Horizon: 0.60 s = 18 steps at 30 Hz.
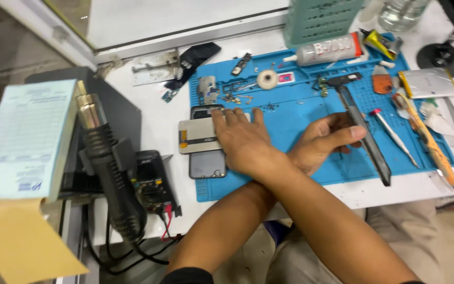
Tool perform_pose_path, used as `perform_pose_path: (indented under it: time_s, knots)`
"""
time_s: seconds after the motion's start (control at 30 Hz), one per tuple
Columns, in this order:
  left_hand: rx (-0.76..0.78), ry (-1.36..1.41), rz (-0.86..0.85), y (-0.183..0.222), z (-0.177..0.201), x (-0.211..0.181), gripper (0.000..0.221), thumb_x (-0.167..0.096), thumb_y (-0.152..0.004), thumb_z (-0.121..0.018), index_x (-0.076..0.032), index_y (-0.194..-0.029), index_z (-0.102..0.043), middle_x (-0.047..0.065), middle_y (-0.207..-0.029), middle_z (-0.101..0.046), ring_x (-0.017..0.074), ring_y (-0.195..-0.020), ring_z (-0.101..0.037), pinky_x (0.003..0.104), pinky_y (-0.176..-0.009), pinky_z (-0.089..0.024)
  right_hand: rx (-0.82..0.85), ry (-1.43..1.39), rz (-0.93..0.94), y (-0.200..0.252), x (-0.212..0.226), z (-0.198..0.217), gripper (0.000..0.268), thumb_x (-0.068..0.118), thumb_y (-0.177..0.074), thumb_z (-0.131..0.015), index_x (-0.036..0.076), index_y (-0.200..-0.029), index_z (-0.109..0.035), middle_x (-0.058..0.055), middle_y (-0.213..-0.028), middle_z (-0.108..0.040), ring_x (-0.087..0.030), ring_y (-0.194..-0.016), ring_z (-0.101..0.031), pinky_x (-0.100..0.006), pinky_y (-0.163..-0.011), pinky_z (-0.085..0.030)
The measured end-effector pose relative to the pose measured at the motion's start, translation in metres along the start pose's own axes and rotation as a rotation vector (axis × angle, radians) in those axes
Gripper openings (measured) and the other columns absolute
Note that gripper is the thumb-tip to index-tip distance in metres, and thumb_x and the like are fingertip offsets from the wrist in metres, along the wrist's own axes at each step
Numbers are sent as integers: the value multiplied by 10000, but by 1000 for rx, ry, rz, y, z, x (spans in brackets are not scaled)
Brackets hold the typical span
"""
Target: Repairing a mobile phone by applying adhesive and assembling internal components
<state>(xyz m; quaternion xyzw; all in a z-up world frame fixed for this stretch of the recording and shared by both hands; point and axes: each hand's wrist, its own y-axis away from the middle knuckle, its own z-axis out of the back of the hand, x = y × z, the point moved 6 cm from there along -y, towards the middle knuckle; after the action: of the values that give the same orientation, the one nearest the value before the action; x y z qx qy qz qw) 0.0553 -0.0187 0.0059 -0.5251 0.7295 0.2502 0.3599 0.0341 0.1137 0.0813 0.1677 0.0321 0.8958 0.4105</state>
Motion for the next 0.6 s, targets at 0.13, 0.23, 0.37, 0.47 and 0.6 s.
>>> perform_pose_path:
  time_s: [0.13, 0.23, 0.37, 0.47, 0.6]
  knots:
    - [59, 4, 46, -3, 1, 8, 471, -328, -847, -838, -62, -1184, -642, 88, -963, -663, 265, -912, -710, 334, -747, -564, -124, -30, -91, 0, -11, -10, 611, 200, -973, -646, 43, -1498, -375, -243, -1275, -624, -402, -1227, -578, -761, -1085, -183]
    - [72, -27, 62, 0, -4, -3, 449, -332, -871, -796, -60, -1177, -611, 33, -987, -616, 197, -915, -666, 309, -793, -553, -292, -41, -75, 0, -15, -17, 780, 83, -735, -858, 20, -1426, -500, -260, -1167, -673, -411, -1098, -634, -762, -1051, -250]
    - [68, 19, 51, 1, 7, -5, 519, -300, -898, -752, 1, -1281, -574, 104, -1107, -654, 223, -1014, -644, 360, -904, -537, -366, 69, -51, 5, -4, -19, 959, 291, -608, -895, 1, -1436, -508, -230, -1115, -682, -377, -1001, -649, -539, -843, -442]
    - [46, 54, 72, 3, 15, -8, 622, -316, -869, -771, 27, -1357, -591, 128, -1209, -694, 237, -1096, -656, 375, -971, -532, -405, 57, -134, 6, 12, -31, 628, 294, -832, -663, -10, -1368, -543, -216, -1093, -702, -380, -944, -662, -469, -735, -469]
    - [31, 54, 70, 1, 12, -13, 623, -333, -869, -771, 40, -1340, -605, 125, -1188, -711, 250, -1063, -677, 392, -898, -576, -773, -228, -111, 32, 22, -18, 494, 315, -1040, -379, -89, -1180, -625, -358, -942, -666, -507, -756, -592, -544, -641, -373]
